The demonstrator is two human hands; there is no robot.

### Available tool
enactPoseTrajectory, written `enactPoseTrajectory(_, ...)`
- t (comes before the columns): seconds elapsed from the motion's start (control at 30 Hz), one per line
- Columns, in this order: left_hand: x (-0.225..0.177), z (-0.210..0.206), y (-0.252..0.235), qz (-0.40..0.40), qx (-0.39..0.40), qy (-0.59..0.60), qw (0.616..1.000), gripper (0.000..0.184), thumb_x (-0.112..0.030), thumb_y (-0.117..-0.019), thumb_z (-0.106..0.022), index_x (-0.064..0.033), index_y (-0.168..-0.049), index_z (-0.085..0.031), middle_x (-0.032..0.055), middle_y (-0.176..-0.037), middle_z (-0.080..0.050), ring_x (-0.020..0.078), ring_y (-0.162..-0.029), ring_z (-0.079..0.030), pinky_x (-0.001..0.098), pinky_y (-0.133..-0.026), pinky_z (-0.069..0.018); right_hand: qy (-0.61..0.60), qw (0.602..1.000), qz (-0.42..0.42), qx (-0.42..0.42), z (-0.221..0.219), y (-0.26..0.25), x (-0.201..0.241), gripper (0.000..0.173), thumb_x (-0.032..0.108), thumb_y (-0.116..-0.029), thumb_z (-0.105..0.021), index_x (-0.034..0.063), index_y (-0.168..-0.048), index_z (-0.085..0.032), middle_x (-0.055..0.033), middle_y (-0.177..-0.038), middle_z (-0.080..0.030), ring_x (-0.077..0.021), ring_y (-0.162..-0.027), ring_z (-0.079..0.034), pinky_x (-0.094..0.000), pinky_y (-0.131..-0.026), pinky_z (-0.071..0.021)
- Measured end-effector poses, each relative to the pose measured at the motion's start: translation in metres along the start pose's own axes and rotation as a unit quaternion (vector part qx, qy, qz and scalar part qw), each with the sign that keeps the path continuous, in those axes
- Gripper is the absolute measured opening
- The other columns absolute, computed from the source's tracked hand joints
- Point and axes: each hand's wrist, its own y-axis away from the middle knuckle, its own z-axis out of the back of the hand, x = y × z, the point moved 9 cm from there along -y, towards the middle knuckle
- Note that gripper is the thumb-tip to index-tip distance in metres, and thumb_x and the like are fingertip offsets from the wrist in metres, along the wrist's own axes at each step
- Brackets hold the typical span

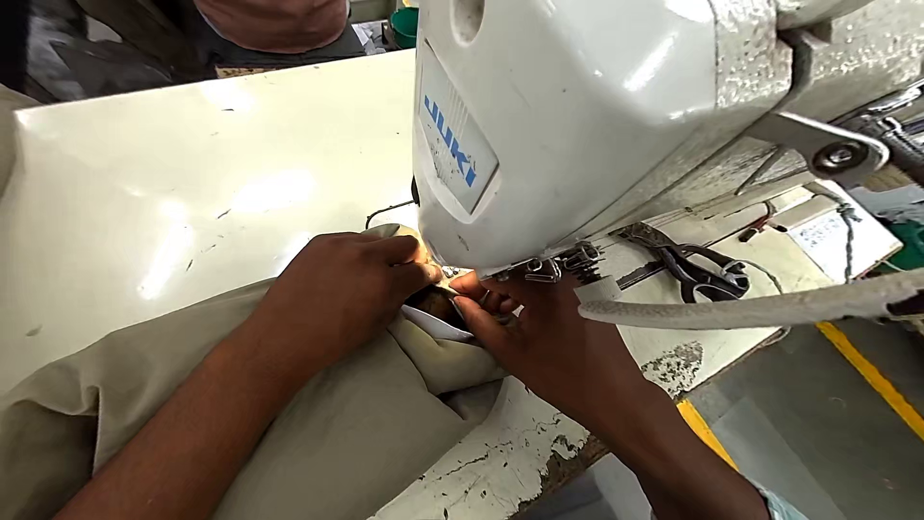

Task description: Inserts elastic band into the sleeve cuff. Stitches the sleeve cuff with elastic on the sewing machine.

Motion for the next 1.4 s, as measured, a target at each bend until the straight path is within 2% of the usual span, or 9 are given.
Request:
enactPoseTrajectory(0.33, -0.002, 0.007, 0.001, -0.010, -0.024, -0.001, 1.000, 0.021, -0.015, -0.0905, -0.057, -0.0141, -0.087, -0.078, 0.0003, -0.074, -0.063, 0.0162, -0.066, -0.062, 0.0307, -0.055, -0.0481, -0.039, 0.999, -0.031, -0.003, 0.000, -0.002, -0.006, 0.010, 0.032, -0.0863, -0.071, 0.0244, -0.090, -0.075, 0.0125, -0.078, -0.066, -0.0012, -0.071, -0.063, -0.0260, -0.062, -0.0532)
enactPoseTrajectory(0.47, 0.000, 0.009, 0.000, 0.002, -0.039, 0.006, 0.999, 0.019, -0.015, -0.0879, -0.059, -0.0134, -0.079, -0.075, -0.0004, -0.070, -0.063, 0.0150, -0.068, -0.064, 0.0288, -0.056, -0.0492, -0.026, 1.000, -0.003, 0.008, -0.002, -0.001, -0.001, 0.010, 0.030, -0.0869, -0.069, 0.0233, -0.091, -0.076, 0.0102, -0.080, -0.068, -0.0044, -0.074, -0.065, -0.0300, -0.063, -0.0539)
enactPoseTrajectory(0.73, 0.004, 0.005, -0.002, 0.012, -0.015, 0.049, 0.999, 0.015, -0.015, -0.0838, -0.061, -0.0173, -0.079, -0.075, -0.0038, -0.071, -0.059, 0.0100, -0.066, -0.061, 0.0273, -0.056, -0.0482, 0.008, 0.999, 0.011, 0.034, -0.006, -0.003, 0.004, 0.012, 0.028, -0.0872, -0.066, 0.0228, -0.089, -0.077, 0.0091, -0.077, -0.068, -0.0058, -0.069, -0.065, -0.0319, -0.059, -0.0539)
enactPoseTrajectory(0.83, -0.001, 0.003, -0.004, -0.006, -0.001, 0.036, 0.999, 0.015, -0.013, -0.0828, -0.061, -0.0161, -0.075, -0.073, -0.0023, -0.072, -0.061, 0.0135, -0.066, -0.063, 0.0307, -0.055, -0.0496, 0.038, 0.998, 0.040, 0.043, -0.005, -0.002, 0.012, 0.015, 0.028, -0.0895, -0.063, 0.0208, -0.089, -0.076, 0.0069, -0.075, -0.067, -0.0087, -0.070, -0.065, -0.0335, -0.060, -0.0533)
enactPoseTrajectory(1.0, -0.014, 0.001, -0.005, -0.032, 0.050, -0.013, 0.998, 0.016, -0.005, -0.0838, -0.062, -0.0130, -0.072, -0.069, 0.0009, -0.074, -0.062, 0.0184, -0.066, -0.063, 0.0346, -0.057, -0.0512, 0.105, 0.984, 0.123, 0.075, 0.002, 0.006, 0.032, 0.023, 0.022, -0.0950, -0.056, 0.0199, -0.104, -0.077, -0.0016, -0.089, -0.069, -0.0182, -0.080, -0.068, -0.0361, -0.062, -0.0548)
enactPoseTrajectory(1.13, -0.018, -0.001, -0.004, 0.001, 0.103, -0.038, 0.994, 0.017, -0.003, -0.0837, -0.061, -0.0125, -0.079, -0.073, 0.0034, -0.083, -0.068, 0.0228, -0.077, -0.068, 0.0397, -0.067, -0.0571, 0.106, 0.980, 0.142, 0.089, 0.001, 0.014, 0.035, 0.026, 0.018, -0.0918, -0.061, 0.0198, -0.111, -0.077, -0.0040, -0.101, -0.067, -0.0221, -0.095, -0.066, -0.0396, -0.077, -0.0551)
enactPoseTrajectory(1.2, -0.024, -0.003, 0.000, 0.019, 0.139, -0.059, 0.988, 0.020, -0.001, -0.0863, -0.059, -0.0118, -0.087, -0.076, 0.0038, -0.097, -0.072, 0.0246, -0.089, -0.069, 0.0424, -0.077, -0.0571, 0.084, 0.984, 0.139, 0.076, 0.000, 0.018, 0.031, 0.030, 0.017, -0.0936, -0.058, 0.0210, -0.117, -0.076, -0.0047, -0.116, -0.067, -0.0232, -0.107, -0.065, -0.0420, -0.084, -0.0551)
enactPoseTrajectory(1.27, -0.031, -0.006, 0.001, 0.027, 0.168, -0.085, 0.982, 0.023, 0.001, -0.0872, -0.059, -0.0118, -0.093, -0.077, 0.0019, -0.105, -0.072, 0.0246, -0.094, -0.068, 0.0431, -0.080, -0.0555, 0.062, 0.985, 0.148, 0.058, -0.004, 0.024, 0.027, 0.034, 0.018, -0.0962, -0.053, 0.0195, -0.122, -0.074, -0.0036, -0.131, -0.066, -0.0239, -0.117, -0.064, -0.0430, -0.091, -0.0550)
enactPoseTrajectory(1.4, -0.038, -0.009, -0.002, 0.065, 0.220, -0.103, 0.968, 0.027, -0.005, -0.0916, -0.054, -0.0135, -0.101, -0.079, 0.0004, -0.107, -0.074, 0.0246, -0.103, -0.067, 0.0442, -0.089, -0.0522, 0.037, 0.988, 0.145, 0.039, -0.007, 0.029, 0.020, 0.035, 0.020, -0.1015, -0.047, 0.0196, -0.124, -0.073, 0.0040, -0.127, -0.070, -0.0198, -0.110, -0.065, -0.0364, -0.088, -0.0545)
